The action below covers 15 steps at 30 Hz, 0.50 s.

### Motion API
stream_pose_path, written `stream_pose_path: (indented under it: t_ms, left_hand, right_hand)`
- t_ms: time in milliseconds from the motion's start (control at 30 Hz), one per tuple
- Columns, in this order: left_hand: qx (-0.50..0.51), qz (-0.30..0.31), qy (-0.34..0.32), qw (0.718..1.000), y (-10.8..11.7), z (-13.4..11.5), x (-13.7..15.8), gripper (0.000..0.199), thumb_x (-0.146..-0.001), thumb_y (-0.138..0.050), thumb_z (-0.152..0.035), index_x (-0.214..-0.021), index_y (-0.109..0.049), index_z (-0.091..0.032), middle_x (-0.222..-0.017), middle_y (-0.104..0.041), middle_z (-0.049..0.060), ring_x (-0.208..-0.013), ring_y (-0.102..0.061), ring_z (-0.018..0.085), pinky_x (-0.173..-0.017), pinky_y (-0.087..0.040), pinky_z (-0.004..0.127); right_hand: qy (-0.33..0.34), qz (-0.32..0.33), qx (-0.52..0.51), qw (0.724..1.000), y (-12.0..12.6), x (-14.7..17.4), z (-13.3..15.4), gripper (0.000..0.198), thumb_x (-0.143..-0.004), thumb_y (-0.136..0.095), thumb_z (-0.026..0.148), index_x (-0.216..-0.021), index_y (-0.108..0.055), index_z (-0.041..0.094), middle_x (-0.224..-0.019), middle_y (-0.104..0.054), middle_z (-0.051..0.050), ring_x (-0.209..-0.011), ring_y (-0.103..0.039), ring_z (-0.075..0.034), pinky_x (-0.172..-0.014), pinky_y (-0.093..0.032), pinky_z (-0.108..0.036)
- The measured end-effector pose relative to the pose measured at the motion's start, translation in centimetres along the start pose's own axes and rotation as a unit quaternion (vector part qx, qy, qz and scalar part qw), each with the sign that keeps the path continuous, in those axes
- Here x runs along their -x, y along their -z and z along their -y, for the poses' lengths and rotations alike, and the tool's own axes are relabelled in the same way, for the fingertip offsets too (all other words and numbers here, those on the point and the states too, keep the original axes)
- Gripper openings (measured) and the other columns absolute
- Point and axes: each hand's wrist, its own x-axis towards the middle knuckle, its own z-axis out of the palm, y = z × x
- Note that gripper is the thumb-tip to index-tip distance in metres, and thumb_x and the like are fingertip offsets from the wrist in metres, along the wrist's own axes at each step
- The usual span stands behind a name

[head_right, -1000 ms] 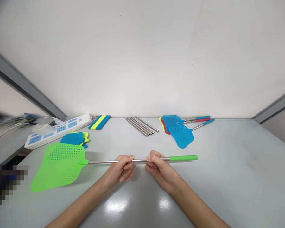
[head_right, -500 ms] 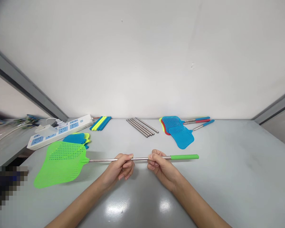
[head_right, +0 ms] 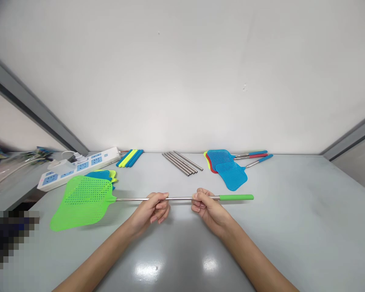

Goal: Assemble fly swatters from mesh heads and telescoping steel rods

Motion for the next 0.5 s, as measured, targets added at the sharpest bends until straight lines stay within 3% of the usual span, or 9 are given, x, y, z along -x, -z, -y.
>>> stream_pose_path:
  t_ms: [500]
  left_hand:
    - [-0.016, -0.007, 0.002, 1.000, 0.55, -0.17, -0.16, 0.040, -0.076, -0.040, -0.032, -0.042, -0.025, -0.020, -0.026, -0.025, -0.007, -0.034, -0.035, 0.009, -0.045, -0.028, 0.023]
  right_hand:
    - [0.012, -0.006, 0.012, 1.000, 0.10, -0.07, 0.34, 0.031, -0.060, -0.064, 0.016, -0.049, -0.036, 0.017, -0.054, -0.025, 0.006, -0.049, -0.021, -0.007, -0.046, -0.024, -0.023]
